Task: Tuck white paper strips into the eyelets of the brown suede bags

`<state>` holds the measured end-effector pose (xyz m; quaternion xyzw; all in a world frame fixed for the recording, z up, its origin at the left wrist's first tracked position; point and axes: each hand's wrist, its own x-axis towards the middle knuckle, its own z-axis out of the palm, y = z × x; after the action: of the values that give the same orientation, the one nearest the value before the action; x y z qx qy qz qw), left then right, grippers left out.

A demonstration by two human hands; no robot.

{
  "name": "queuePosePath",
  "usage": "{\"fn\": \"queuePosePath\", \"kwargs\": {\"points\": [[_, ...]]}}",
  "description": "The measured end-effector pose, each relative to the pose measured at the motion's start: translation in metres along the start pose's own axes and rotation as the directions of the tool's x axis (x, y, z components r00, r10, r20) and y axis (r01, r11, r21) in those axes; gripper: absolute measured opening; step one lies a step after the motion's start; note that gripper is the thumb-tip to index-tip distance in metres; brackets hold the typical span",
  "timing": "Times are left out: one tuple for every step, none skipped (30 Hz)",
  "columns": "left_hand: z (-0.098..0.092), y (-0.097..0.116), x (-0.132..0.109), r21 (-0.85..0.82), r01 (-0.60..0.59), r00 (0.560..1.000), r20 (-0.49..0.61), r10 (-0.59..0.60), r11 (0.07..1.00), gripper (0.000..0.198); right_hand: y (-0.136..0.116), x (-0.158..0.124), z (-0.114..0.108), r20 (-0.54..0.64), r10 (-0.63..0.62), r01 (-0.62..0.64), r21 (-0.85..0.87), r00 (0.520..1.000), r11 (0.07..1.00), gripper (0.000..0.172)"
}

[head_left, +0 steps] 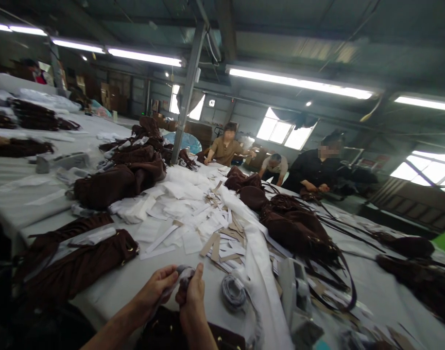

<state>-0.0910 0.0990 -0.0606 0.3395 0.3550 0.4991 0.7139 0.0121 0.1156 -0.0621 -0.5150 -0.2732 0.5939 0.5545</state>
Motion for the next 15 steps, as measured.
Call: {"fn": "queuePosePath", "kwargs": {"points": [[0.002,0.000,0.000,0.010,-0.001,1.000,-0.008,0.001,1.000,0.035,0.000,0.000,0.003,-0.006,0.030,-0.029,0.040,1.000,0.999,0.059],[0.003,0.000,0.001,0.016,-0.005,1.000,-0.024,0.005,1.000,0.037,0.000,0.000,0.006,-0.011,0.061,-0.060,0.081,0.998,0.995,0.057],[0.004,0.000,0.002,0.016,-0.007,0.999,-0.046,0.008,1.000,0.040,0.000,0.000,0.009,-0.018,0.081,-0.079,0.117,0.997,0.990,0.056],[0.005,0.000,0.003,0.012,-0.002,0.998,-0.065,0.003,1.000,0.042,0.000,0.001,0.012,-0.028,0.090,-0.085,0.148,0.996,0.985,0.055],[0.005,0.000,0.003,0.006,0.011,0.997,-0.072,-0.010,1.000,0.045,-0.001,0.001,0.013,-0.041,0.093,-0.084,0.172,0.995,0.981,0.054],[0.004,0.000,0.004,0.001,0.028,0.998,-0.060,-0.028,1.000,0.048,-0.001,0.001,0.014,-0.057,0.091,-0.078,0.190,0.994,0.979,0.053],[0.004,0.000,0.004,0.001,0.044,0.998,-0.035,-0.044,0.999,0.049,0.000,0.001,0.014,-0.076,0.086,-0.069,0.202,0.993,0.977,0.051],[0.005,0.001,0.004,0.008,0.057,0.998,-0.001,-0.057,0.998,0.050,0.000,0.001,0.013,-0.096,0.078,-0.057,0.208,0.992,0.976,0.050],[0.005,0.002,0.002,0.020,0.063,0.997,0.036,-0.064,0.998,0.049,0.001,0.001,0.012,-0.115,0.068,-0.043,0.210,0.991,0.977,0.049],[0.007,0.004,0.001,0.030,0.060,0.996,0.063,-0.061,0.998,0.047,0.001,0.001,0.010,-0.134,0.056,-0.027,0.208,0.989,0.978,0.047],[0.009,0.006,-0.001,0.040,0.049,0.995,0.081,-0.052,0.998,0.044,0.002,0.002,0.008,-0.150,0.040,-0.008,0.205,0.988,0.979,0.046],[0.011,0.008,-0.003,0.049,0.034,0.995,0.096,-0.038,0.998,0.041,0.002,0.002,0.006,-0.164,0.020,0.013,0.201,0.986,0.980,0.044],[0.013,0.010,-0.006,0.059,0.014,0.993,0.116,-0.021,0.998,0.038,0.002,0.003,0.004,-0.174,-0.002,0.037,0.195,0.985,0.980,0.043],[0.015,0.012,-0.008,0.072,-0.010,0.990,0.139,0.000,0.997,0.035,0.002,0.004,0.003,-0.180,-0.027,0.062,0.189,0.983,0.980,0.042],[0.017,0.013,-0.010,0.092,-0.039,0.986,0.162,0.024,0.995,0.033,0.002,0.005,0.002,-0.183,-0.053,0.087,0.182,0.982,0.979,0.041]]}}
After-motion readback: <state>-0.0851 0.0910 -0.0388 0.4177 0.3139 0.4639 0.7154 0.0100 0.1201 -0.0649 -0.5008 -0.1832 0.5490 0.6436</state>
